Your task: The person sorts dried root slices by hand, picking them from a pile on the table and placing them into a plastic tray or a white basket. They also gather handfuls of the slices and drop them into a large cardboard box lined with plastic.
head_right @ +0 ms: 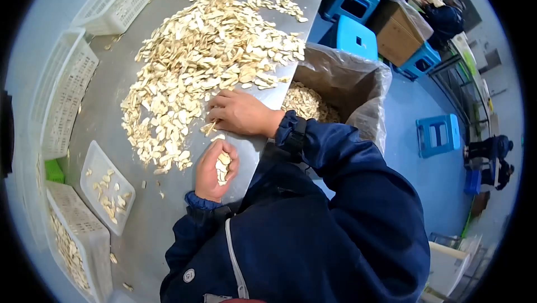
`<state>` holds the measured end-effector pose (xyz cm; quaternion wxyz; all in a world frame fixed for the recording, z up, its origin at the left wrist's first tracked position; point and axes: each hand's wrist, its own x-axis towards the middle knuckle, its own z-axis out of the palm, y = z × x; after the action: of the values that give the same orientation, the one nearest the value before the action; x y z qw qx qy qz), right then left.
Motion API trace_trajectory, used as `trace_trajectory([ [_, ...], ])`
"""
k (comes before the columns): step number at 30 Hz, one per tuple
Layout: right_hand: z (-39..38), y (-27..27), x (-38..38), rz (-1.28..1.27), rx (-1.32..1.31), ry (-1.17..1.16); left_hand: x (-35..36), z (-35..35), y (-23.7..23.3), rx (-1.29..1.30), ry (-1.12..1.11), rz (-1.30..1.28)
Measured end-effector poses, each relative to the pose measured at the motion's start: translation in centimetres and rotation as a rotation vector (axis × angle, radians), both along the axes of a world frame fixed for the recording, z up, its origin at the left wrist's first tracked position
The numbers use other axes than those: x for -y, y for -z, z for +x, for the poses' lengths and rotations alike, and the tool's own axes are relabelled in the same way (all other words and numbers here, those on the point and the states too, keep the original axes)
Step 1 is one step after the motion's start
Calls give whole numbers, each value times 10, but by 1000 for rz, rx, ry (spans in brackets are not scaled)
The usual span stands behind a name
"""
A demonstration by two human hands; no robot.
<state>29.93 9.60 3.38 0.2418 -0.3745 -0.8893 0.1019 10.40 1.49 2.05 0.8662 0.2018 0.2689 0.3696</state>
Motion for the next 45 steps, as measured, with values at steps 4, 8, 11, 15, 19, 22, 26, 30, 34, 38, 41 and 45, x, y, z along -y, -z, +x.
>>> trace_trajectory([
  [4,14,2,3,36,-10,70,2,-2,0,11,-13,-7],
  [8,38,3,5,54,31,202,1,-2,2,3,8,18],
  [11,58,0,12,115,-60,234,-1,-1,1,9,0,17],
  [15,100,1,22,136,0,269,-1,0,1,14,-9,-7],
  [19,147,1,23,145,-82,572,1,-3,4,27,-28,-21],
  [22,158,2,19,102,-20,742,0,-3,6,-5,-22,-36],
  [26,123,-10,7,26,-59,556,1,-2,-2,3,-25,-51],
  [30,81,-1,-16,129,11,459,0,-4,4,71,3,-42],
  [34,81,-1,-17,137,52,325,0,-2,-3,39,0,-28],
  [38,99,-5,-5,120,19,353,-1,-3,1,44,8,23],
  [41,115,1,-4,211,44,504,-1,-3,4,56,7,13],
  [45,78,-15,-5,146,-55,455,-1,-3,3,46,6,14],
])
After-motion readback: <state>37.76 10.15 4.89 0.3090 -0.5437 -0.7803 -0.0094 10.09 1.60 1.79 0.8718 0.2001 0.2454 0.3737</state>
